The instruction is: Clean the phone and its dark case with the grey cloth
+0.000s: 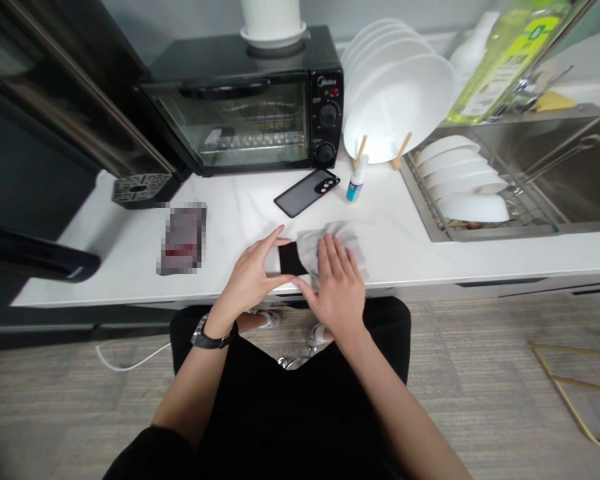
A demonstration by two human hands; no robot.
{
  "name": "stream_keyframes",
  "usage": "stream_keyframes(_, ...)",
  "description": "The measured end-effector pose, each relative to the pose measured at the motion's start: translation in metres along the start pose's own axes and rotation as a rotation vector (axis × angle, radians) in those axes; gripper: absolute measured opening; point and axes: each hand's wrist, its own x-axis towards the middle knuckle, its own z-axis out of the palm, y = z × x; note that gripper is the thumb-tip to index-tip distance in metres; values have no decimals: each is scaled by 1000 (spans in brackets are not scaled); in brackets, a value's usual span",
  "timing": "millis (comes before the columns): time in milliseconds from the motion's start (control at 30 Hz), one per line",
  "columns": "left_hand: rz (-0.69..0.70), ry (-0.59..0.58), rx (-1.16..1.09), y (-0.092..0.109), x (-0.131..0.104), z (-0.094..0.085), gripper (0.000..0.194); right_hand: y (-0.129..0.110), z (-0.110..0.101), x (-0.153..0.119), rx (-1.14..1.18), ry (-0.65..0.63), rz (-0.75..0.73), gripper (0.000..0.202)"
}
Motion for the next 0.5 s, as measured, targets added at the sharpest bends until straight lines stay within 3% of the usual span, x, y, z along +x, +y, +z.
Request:
stream_keyframes(67,-11,-8,26,-2,0,0,96,-27,7,-1,88,-57,-94,82)
stream_keyframes(133,-14,-21,41,-3,0,0,94,-39,8,0,161,-121,-188,77)
stream_keyframes(233,-11,-20,25,-1,-1,-1,98,-14,-4,2,134,-145,-202,68)
stream_keyframes(367,13,4,3,3,0,-2,103,34,-18,3,-18,-40,-16,66)
stream_keyframes(433,21,11,14,2,1,0,103,28,-13,2,-43,-5,7,70)
stream_keyframes(500,9,3,41,1,2,2,98,2,-3,0,-2,-26,-58,76)
